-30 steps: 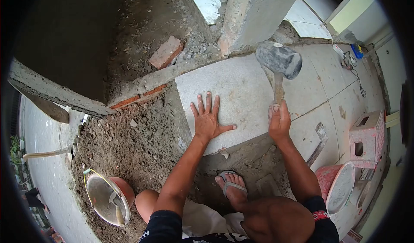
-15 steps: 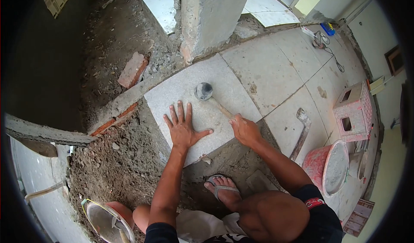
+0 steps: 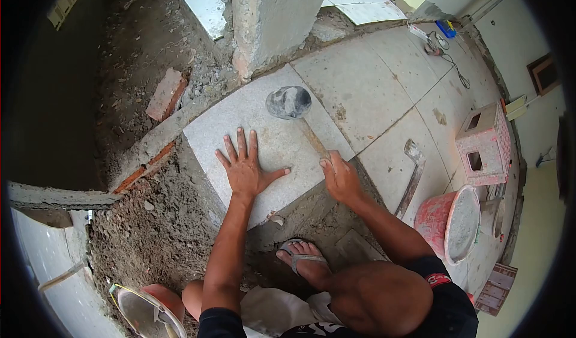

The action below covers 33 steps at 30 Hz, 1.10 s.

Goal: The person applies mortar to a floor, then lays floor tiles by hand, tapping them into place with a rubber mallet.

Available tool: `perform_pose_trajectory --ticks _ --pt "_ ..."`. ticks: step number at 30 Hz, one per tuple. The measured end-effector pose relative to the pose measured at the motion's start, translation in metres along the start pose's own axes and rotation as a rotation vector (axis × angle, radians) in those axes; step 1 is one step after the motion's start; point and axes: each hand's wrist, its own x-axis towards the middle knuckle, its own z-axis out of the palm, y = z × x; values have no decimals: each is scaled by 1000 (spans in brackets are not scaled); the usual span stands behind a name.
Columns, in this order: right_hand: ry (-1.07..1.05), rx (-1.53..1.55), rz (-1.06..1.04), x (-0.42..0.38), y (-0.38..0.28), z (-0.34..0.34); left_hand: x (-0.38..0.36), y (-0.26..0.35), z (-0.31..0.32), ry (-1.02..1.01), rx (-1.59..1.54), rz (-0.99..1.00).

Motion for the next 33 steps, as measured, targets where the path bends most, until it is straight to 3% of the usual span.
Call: perform_pose_trajectory --ticks 3,6,8,14,18,21,23,27,29,30,32,33 --pt "37 -27 5 -6 4 0 -1 1 1 -26 10 -6" --pt "-123 -225 101 -5 2 1 2 -1 1 -33 1 -5" --pt "75 13 -65 -8 -7 -4 3 0 1 -39 -18 -4" --pt "-59 -125 42 -1 9 5 2 1 1 -37 25 -10" --pt "67 17 -57 -7 7 1 2 2 0 -40 -23 -10" --pt "-76 -170 45 -4 9 1 4 4 -1 -33 -30 -13" --pt "-15 88 38 -5 -1 -2 6 3 -3 -33 -28 -13" --pt "61 83 15 -8 1 7 2 3 -1 -39 -22 -18" --pt "-188 -196 139 5 5 5 4 4 -2 -33 -21 -17" --pt "-188 -195 144 2 3 3 3 4 -2 -42 -22 -18" --pt "49 -13 -82 4 -3 -3 6 4 -1 -44 -24 -26" --pt "40 -11 -77 1 -1 1 3 4 -1 -43 -21 -25"
